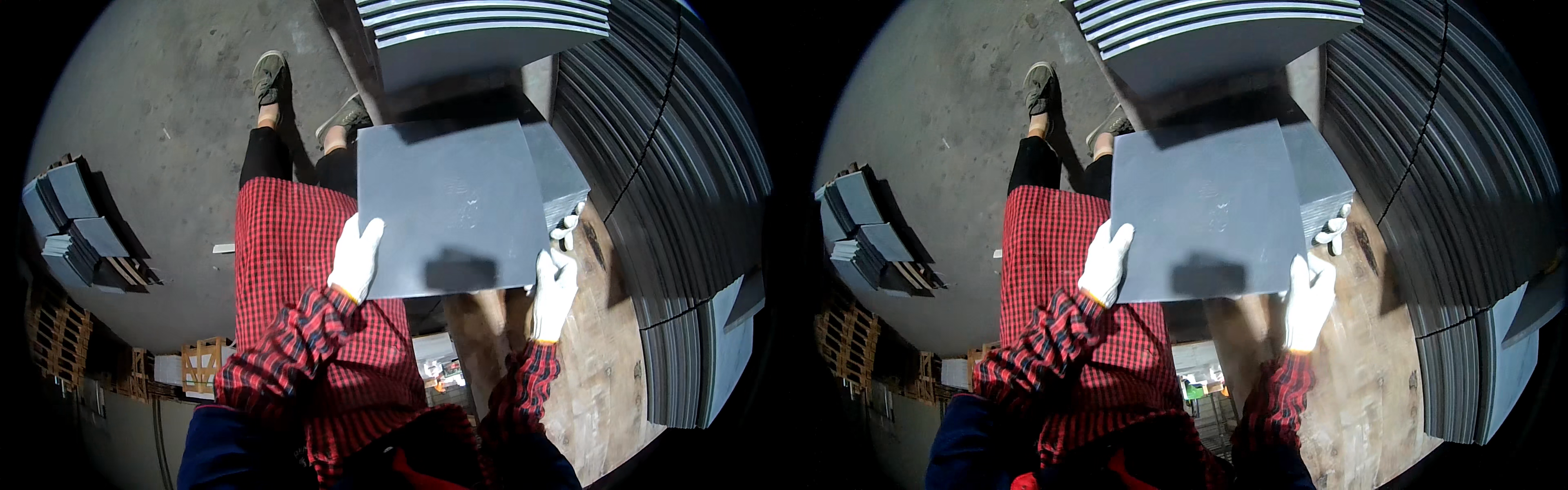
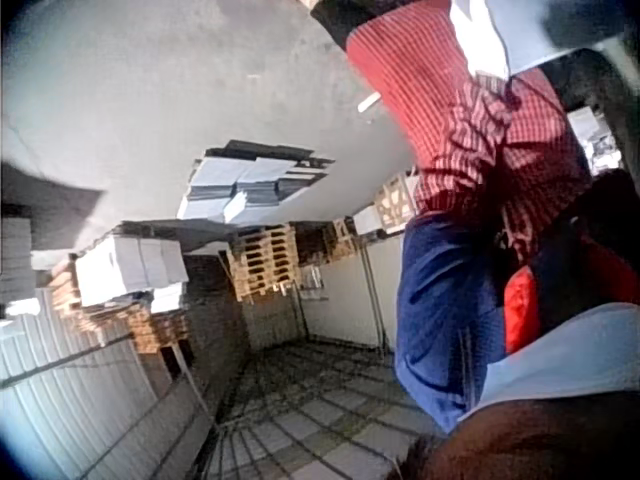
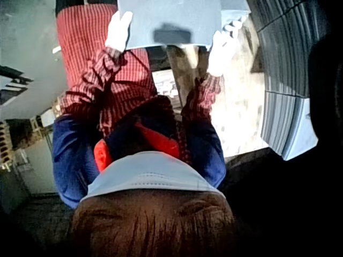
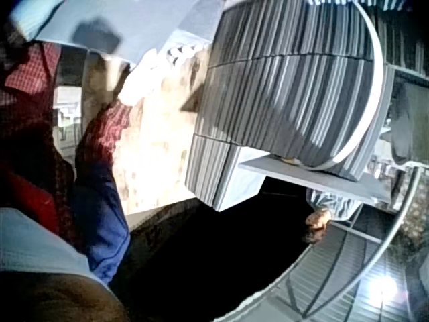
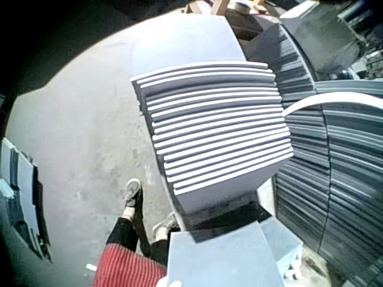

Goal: The person repeatedly picks up flat gray sheets from a stack and places them onto a wooden pallet. The person wears white gloves and handles the sheets one at a time, building a new stack on the pallet.

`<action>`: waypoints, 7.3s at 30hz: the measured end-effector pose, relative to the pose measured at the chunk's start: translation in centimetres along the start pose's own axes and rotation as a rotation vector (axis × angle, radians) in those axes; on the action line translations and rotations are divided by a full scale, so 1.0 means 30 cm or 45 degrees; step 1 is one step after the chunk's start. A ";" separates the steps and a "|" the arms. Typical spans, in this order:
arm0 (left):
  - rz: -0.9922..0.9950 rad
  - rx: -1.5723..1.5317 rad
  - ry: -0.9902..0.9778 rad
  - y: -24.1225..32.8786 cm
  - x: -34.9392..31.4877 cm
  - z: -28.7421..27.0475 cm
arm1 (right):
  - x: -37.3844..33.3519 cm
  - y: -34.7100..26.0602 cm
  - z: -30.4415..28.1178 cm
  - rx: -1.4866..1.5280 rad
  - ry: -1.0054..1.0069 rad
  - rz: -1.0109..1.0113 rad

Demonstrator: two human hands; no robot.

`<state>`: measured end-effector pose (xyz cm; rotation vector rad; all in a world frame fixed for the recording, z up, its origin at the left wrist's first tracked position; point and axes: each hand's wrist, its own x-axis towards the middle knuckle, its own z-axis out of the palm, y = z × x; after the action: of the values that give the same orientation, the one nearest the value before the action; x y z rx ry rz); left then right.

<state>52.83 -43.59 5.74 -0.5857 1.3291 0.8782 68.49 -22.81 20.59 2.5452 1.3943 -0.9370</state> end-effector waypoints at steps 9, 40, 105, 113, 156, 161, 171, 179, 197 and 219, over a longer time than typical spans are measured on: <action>0.222 0.017 0.197 0.111 -0.226 -0.111 | -0.159 0.156 -0.035 -0.324 -0.160 -0.451; 0.327 -0.128 0.176 0.182 -0.426 -0.318 | -0.421 0.232 -0.128 0.785 -0.477 -0.022; 1.129 -0.037 -0.104 2.427 -1.157 -0.950 | -0.983 -1.786 0.094 -0.051 -0.127 -1.505; 1.038 0.153 -0.171 3.334 -1.064 -0.800 | -0.845 -2.482 0.274 -0.037 0.320 -1.542; 1.554 1.744 -0.356 4.648 0.007 0.638 | 0.195 -3.476 0.139 1.200 -0.678 0.483; 0.574 1.117 -0.659 4.728 -0.078 0.745 | 0.294 -3.385 0.286 0.923 -0.659 0.331; -0.016 0.301 -0.540 4.604 -0.129 0.571 | 0.413 -3.308 0.477 0.771 -0.460 0.131; 0.004 0.354 -0.407 4.552 -0.114 0.624 | 0.472 -3.367 0.384 1.712 -0.818 0.916; 0.116 0.513 -0.486 4.485 -0.167 0.606 | 0.493 -3.417 0.254 1.200 -0.202 0.098; 0.142 0.641 -0.469 4.492 -0.247 0.612 | 0.409 -3.525 0.189 1.989 -0.264 0.266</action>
<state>-46.82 45.60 31.55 0.0430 1.1877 0.6634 -12.87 45.35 30.77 2.9822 0.1048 -2.8784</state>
